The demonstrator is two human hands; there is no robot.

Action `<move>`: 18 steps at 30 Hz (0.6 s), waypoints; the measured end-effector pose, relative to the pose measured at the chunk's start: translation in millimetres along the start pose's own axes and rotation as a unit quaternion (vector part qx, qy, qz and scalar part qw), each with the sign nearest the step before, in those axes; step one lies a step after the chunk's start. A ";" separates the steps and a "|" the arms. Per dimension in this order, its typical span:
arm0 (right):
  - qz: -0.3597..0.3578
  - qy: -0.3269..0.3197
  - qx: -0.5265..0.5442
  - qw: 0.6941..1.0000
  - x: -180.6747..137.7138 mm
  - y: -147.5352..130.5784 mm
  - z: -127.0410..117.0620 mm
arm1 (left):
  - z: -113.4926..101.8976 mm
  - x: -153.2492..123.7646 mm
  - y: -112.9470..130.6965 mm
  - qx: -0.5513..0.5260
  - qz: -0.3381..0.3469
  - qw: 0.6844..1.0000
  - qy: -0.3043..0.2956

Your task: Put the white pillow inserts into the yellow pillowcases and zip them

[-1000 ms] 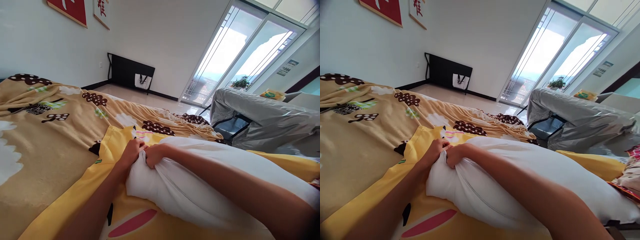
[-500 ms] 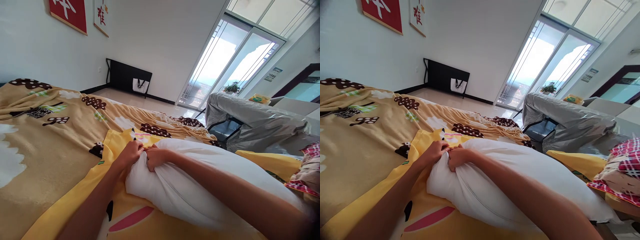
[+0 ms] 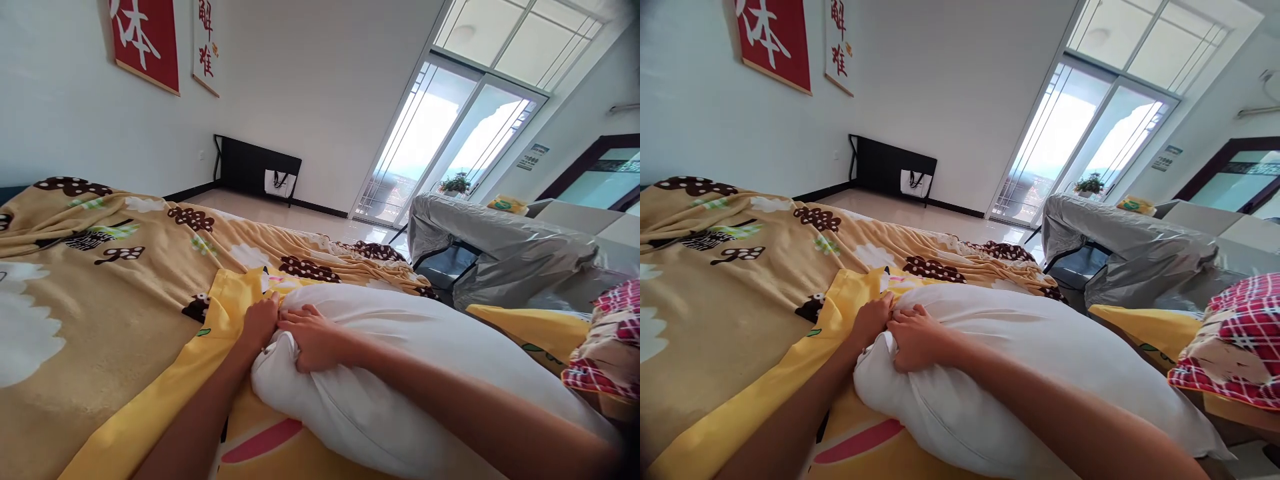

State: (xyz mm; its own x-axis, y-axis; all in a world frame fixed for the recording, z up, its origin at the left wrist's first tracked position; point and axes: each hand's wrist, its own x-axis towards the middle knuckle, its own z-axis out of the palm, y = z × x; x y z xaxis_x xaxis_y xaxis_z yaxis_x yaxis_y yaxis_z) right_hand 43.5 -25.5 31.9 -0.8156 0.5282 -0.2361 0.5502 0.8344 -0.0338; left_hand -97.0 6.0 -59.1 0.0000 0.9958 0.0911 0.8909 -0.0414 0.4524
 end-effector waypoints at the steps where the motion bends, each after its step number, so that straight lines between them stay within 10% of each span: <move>1: -0.003 0.005 -0.014 1.000 -6.8 -8.0 0.0 | 2.1 -0.7 0.3 0.016 -0.014 1.000 0.010; 7: 0.022 0.055 -0.047 0.997 -55.0 -41.5 4.6 | -7.5 -1.5 -4.3 0.053 -0.010 0.998 -0.011; 18: 0.169 0.100 -0.001 0.981 -57.3 10.6 -39.0 | -84.5 -45.4 5.5 0.129 0.045 0.984 -0.111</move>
State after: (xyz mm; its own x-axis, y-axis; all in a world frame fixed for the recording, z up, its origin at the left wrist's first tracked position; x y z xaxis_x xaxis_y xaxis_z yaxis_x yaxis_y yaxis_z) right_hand 89.1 -40.8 83.0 -0.6055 0.7949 -0.0383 0.7950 0.6064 0.0155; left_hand -130.5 -46.4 14.2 0.1575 0.9835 -0.0893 0.9685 -0.1362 0.2084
